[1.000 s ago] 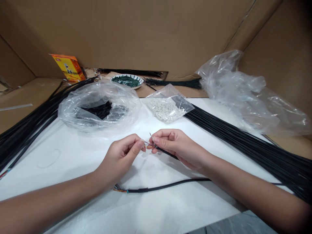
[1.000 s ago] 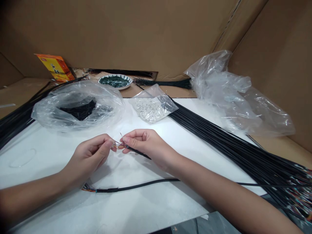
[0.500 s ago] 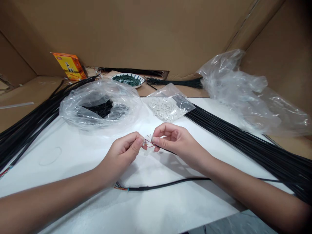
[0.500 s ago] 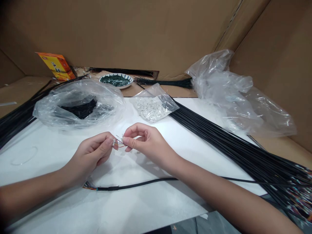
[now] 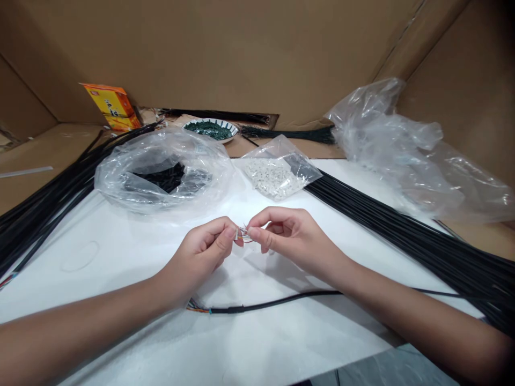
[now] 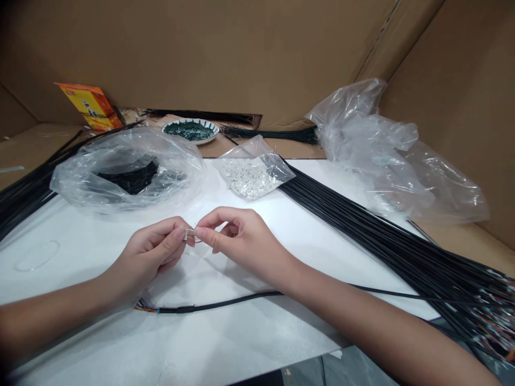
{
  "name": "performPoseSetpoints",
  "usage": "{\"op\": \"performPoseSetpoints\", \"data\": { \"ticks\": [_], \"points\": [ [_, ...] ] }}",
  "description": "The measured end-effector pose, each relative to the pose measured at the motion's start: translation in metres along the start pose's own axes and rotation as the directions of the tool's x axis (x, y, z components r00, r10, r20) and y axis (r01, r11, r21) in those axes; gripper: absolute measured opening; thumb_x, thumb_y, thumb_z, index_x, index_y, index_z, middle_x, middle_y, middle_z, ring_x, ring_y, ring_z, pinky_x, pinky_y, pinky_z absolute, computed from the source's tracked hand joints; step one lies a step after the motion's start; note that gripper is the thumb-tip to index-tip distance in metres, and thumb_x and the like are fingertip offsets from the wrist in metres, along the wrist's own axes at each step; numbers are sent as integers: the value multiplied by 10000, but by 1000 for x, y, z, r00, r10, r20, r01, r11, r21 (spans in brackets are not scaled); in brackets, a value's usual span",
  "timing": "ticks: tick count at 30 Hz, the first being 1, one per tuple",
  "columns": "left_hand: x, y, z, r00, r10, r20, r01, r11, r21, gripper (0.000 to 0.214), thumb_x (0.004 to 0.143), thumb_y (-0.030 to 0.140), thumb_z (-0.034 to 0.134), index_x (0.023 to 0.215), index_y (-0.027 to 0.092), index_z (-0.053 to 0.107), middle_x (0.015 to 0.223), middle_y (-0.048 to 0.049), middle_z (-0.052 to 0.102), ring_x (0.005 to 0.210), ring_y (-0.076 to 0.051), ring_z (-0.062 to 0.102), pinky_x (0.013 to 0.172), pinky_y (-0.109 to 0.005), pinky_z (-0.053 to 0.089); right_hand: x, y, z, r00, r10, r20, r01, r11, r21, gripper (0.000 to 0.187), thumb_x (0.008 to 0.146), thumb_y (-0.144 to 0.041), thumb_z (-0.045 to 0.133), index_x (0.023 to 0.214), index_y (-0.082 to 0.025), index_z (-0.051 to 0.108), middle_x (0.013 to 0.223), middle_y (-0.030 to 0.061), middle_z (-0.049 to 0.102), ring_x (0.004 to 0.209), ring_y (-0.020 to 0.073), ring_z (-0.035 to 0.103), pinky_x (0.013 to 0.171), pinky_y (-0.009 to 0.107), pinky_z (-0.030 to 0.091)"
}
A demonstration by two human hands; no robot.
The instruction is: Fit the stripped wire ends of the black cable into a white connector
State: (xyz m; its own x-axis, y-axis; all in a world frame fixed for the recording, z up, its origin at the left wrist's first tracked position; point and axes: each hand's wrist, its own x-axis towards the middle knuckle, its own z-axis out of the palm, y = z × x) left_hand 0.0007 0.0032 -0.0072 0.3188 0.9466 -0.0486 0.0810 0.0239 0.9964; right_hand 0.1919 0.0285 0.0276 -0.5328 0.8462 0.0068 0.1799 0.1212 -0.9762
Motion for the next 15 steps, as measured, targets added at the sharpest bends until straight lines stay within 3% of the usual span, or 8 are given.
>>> {"op": "performPoseSetpoints", "data": {
  "ticks": [4,9,15],
  "points": [
    [0,1,0,1000,9,19,-8,1000,-19,357,916,497,454,818,166,544,507,68,287,461,-48,237,429,-194,163,0,2,0,999,-43,24,44,999,-30,203,814,-340,641,892,-158,685,869,-10,673,652,4,533,597,103,452],
    [-1,2,0,999,25,-33,-24,999,45,374,914,506,453,792,165,542,505,64,292,461,-52,246,427,-204,172,-3,1,0,993,-114,-15,108,969,-223,222,846,-365,599,865,-167,698,867,-11,678,724,27,555,653,128,443],
    [-2,1,-2,998,61,-26,-58,991,120,372,916,502,448,782,168,543,497,65,302,444,-51,252,418,-209,173,-3,-3,0,988,-154,28,153,922,-356,263,877,-377,550,841,-155,689,803,-14,651,675,14,495,586,128,351]
  ]
}}
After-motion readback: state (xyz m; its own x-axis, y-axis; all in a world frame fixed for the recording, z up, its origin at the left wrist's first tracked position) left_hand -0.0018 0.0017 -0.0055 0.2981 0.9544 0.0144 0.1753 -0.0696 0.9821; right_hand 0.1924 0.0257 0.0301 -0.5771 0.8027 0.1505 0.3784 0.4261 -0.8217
